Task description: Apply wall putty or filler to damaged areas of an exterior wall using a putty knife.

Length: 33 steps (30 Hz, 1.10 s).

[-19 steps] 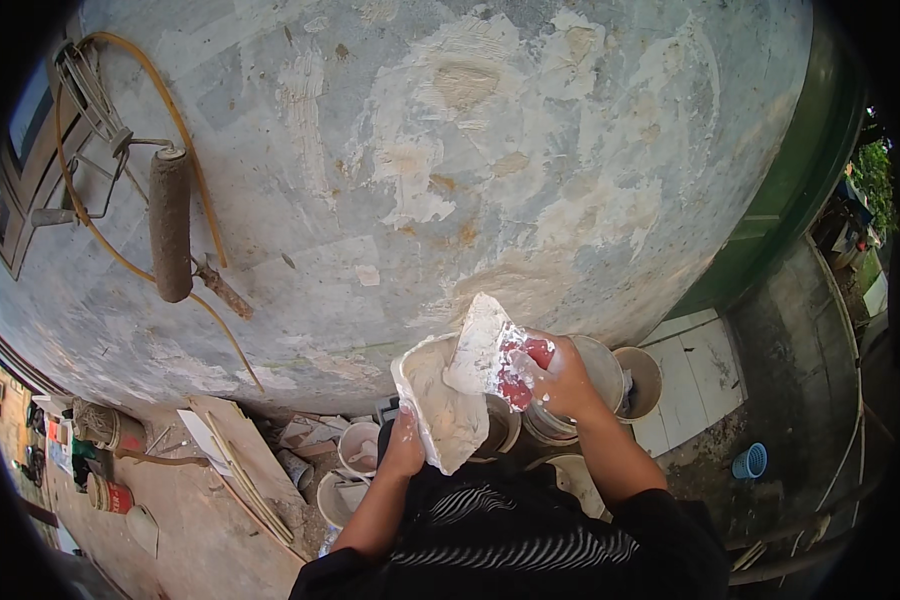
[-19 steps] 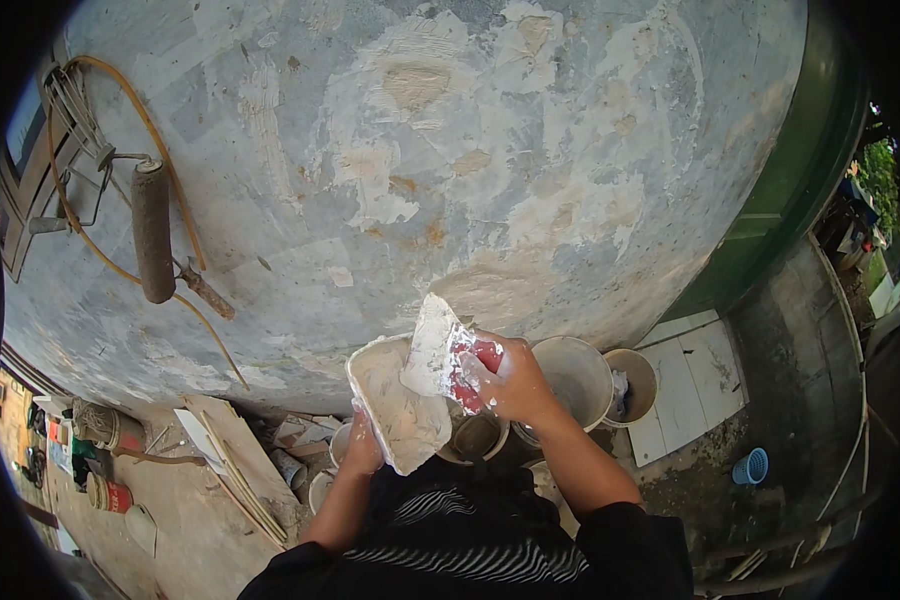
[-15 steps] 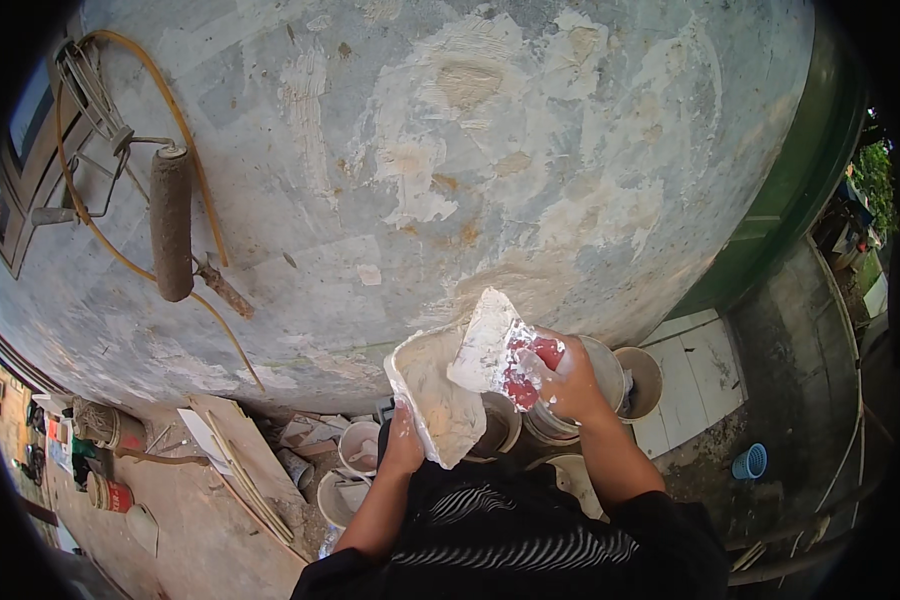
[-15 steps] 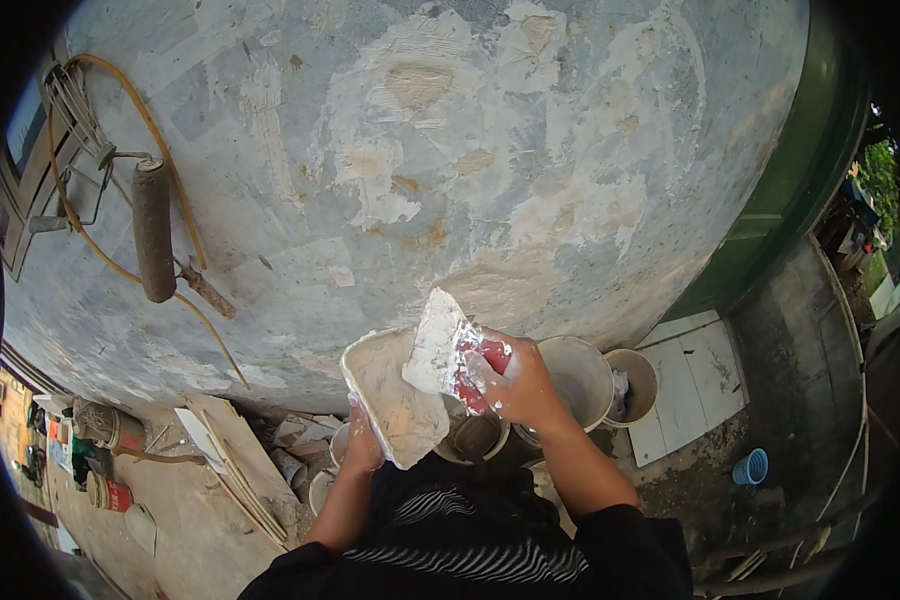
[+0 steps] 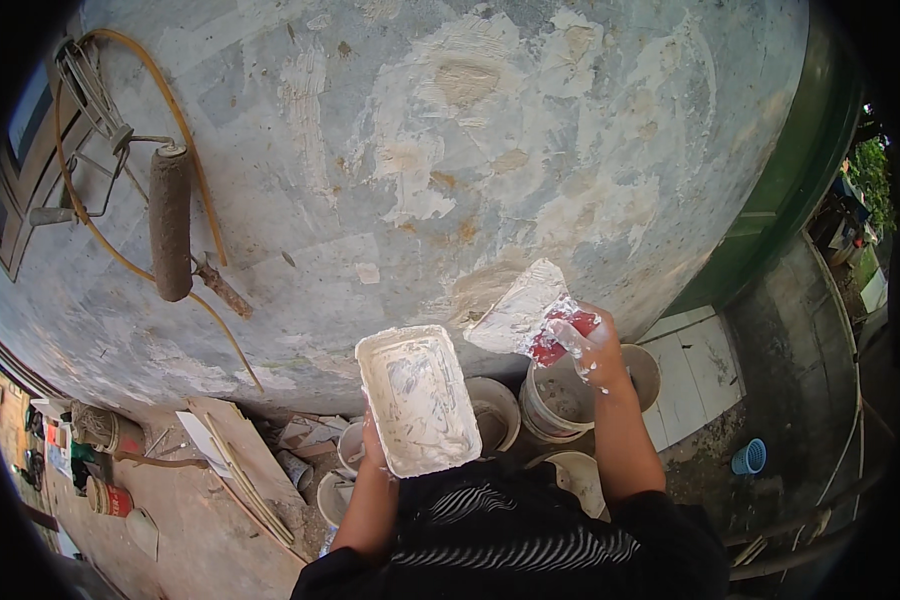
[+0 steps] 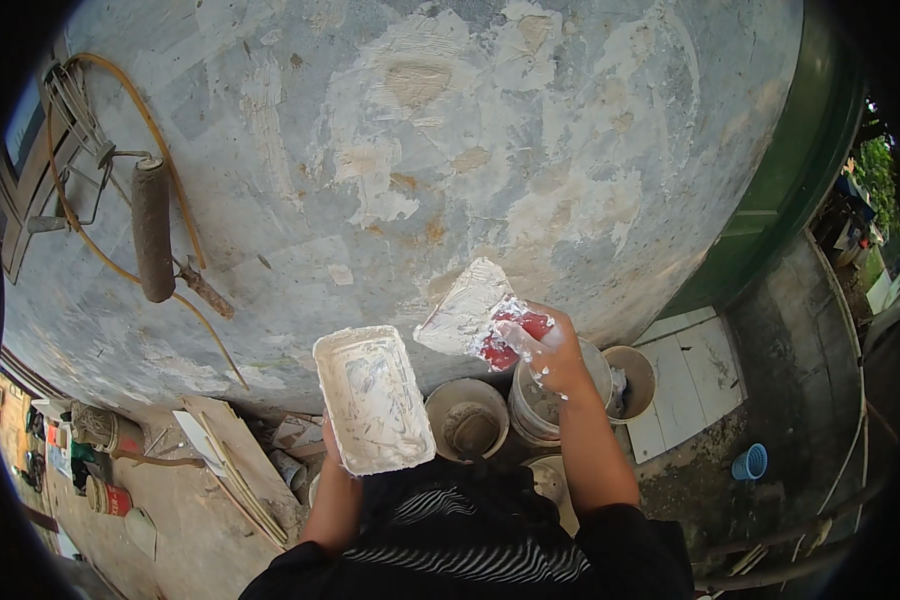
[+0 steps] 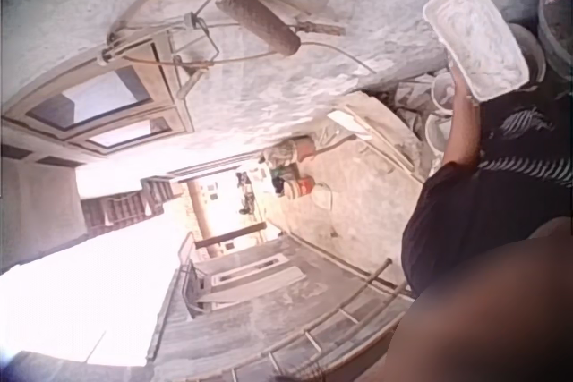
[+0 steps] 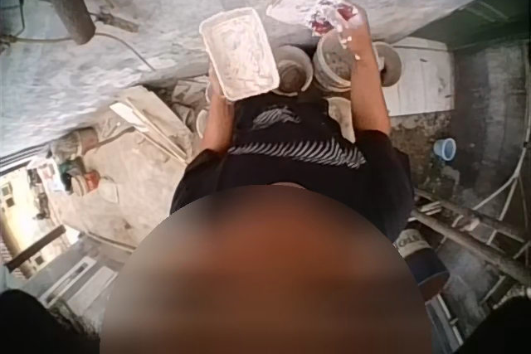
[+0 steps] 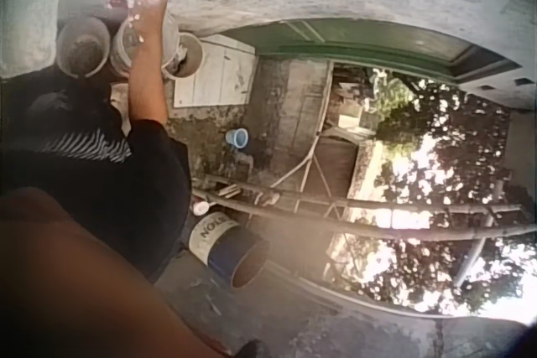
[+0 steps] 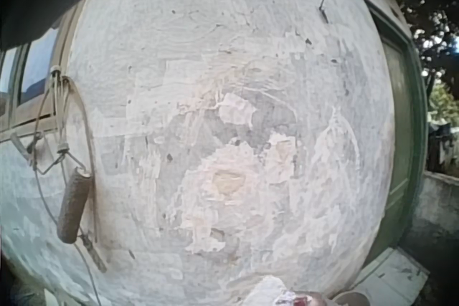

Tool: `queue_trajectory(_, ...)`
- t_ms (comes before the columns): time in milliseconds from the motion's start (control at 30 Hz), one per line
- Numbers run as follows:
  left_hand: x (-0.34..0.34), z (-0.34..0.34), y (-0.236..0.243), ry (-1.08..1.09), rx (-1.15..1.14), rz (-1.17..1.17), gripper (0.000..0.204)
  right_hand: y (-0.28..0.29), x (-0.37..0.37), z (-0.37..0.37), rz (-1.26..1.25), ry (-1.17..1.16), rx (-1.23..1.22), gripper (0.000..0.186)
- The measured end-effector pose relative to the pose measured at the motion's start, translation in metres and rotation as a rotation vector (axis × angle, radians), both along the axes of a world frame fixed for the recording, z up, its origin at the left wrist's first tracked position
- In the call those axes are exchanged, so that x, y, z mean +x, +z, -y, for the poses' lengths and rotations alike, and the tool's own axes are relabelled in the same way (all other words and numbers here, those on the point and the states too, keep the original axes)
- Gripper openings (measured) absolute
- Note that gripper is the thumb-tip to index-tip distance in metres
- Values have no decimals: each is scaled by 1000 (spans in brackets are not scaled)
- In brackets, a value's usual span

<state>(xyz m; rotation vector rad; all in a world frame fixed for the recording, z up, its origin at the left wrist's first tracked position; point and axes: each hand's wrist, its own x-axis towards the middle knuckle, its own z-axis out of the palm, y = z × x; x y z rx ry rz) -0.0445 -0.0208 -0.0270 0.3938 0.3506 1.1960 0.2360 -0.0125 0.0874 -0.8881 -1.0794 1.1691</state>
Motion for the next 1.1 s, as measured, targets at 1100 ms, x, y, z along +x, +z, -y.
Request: queue_trajectory(1100,33,10,46,71,-44,-293,56,21,-6,-10,962,318,342,19)
